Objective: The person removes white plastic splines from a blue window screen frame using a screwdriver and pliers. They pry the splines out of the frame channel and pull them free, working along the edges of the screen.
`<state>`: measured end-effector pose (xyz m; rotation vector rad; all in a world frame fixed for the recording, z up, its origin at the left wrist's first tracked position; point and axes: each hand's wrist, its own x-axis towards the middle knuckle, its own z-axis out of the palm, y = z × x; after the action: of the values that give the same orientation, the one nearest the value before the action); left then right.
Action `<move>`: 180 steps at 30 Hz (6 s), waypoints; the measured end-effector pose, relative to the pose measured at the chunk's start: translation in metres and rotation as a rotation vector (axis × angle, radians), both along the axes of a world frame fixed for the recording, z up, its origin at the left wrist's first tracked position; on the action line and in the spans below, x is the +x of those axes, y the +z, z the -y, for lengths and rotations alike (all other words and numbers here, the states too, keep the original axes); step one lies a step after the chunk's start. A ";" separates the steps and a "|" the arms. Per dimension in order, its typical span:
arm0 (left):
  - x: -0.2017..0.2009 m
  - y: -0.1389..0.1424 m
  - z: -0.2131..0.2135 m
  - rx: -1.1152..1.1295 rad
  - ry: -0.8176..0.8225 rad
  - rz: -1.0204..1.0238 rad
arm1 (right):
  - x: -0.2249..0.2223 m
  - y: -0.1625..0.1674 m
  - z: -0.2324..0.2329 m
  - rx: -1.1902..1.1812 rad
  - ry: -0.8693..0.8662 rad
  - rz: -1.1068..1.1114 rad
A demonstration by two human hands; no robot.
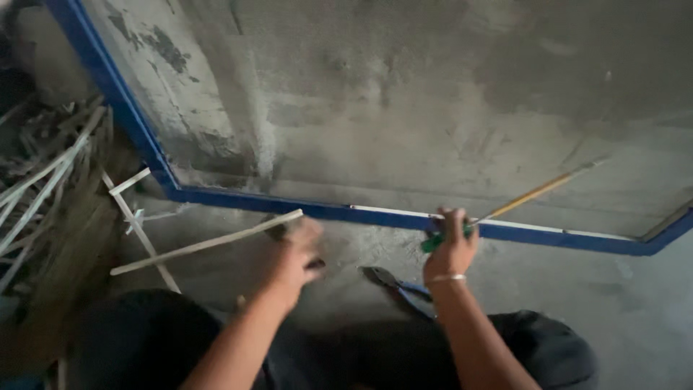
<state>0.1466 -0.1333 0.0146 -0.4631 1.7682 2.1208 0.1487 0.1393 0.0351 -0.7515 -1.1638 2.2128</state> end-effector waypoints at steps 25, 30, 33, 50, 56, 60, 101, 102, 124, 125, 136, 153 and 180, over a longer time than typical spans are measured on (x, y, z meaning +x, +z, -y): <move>-0.114 -0.026 0.219 -0.959 -0.449 -0.585 | -0.049 -0.050 0.017 -0.014 0.571 0.242; -0.128 -0.037 0.237 -1.089 -0.437 -0.430 | -0.054 -0.050 -0.018 0.027 0.373 0.289; -0.131 -0.037 0.238 -1.073 -0.461 -0.449 | -0.056 -0.060 -0.036 0.171 0.298 0.325; -0.159 -0.045 0.232 -1.143 -0.569 -0.430 | -0.048 -0.092 -0.088 0.798 -0.069 0.451; -0.174 -0.053 0.235 -1.163 -0.581 -0.370 | -0.045 -0.098 -0.092 1.080 -0.148 0.714; -0.178 -0.055 0.232 -1.122 -0.599 -0.449 | -0.047 -0.111 -0.092 1.133 -0.197 0.794; -0.156 0.000 0.185 -1.461 -0.536 -0.653 | -0.038 -0.117 -0.045 1.439 -0.198 0.781; -0.160 -0.008 0.188 -1.431 -0.541 -0.740 | -0.038 -0.117 -0.045 1.466 -0.208 0.772; -0.170 -0.065 0.196 -1.298 -0.349 -1.011 | -0.039 -0.114 -0.041 1.448 -0.208 0.789; -0.169 -0.062 0.194 -1.279 -0.352 -1.015 | -0.039 -0.114 -0.041 1.459 -0.209 0.777; -0.155 0.023 0.178 -1.519 -0.393 -1.244 | -0.038 -0.111 -0.041 1.416 -0.174 0.780; -0.174 -0.051 0.180 -1.295 -0.434 -0.947 | -0.040 -0.110 -0.037 1.400 -0.187 0.814; -0.164 0.007 0.167 -1.271 -0.300 -1.244 | -0.040 -0.121 -0.043 1.425 -0.225 0.766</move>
<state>-0.0171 -0.3001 0.0214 1.0687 3.3621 0.6818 0.1089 0.1828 -0.0856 -0.9224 -2.3363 0.4402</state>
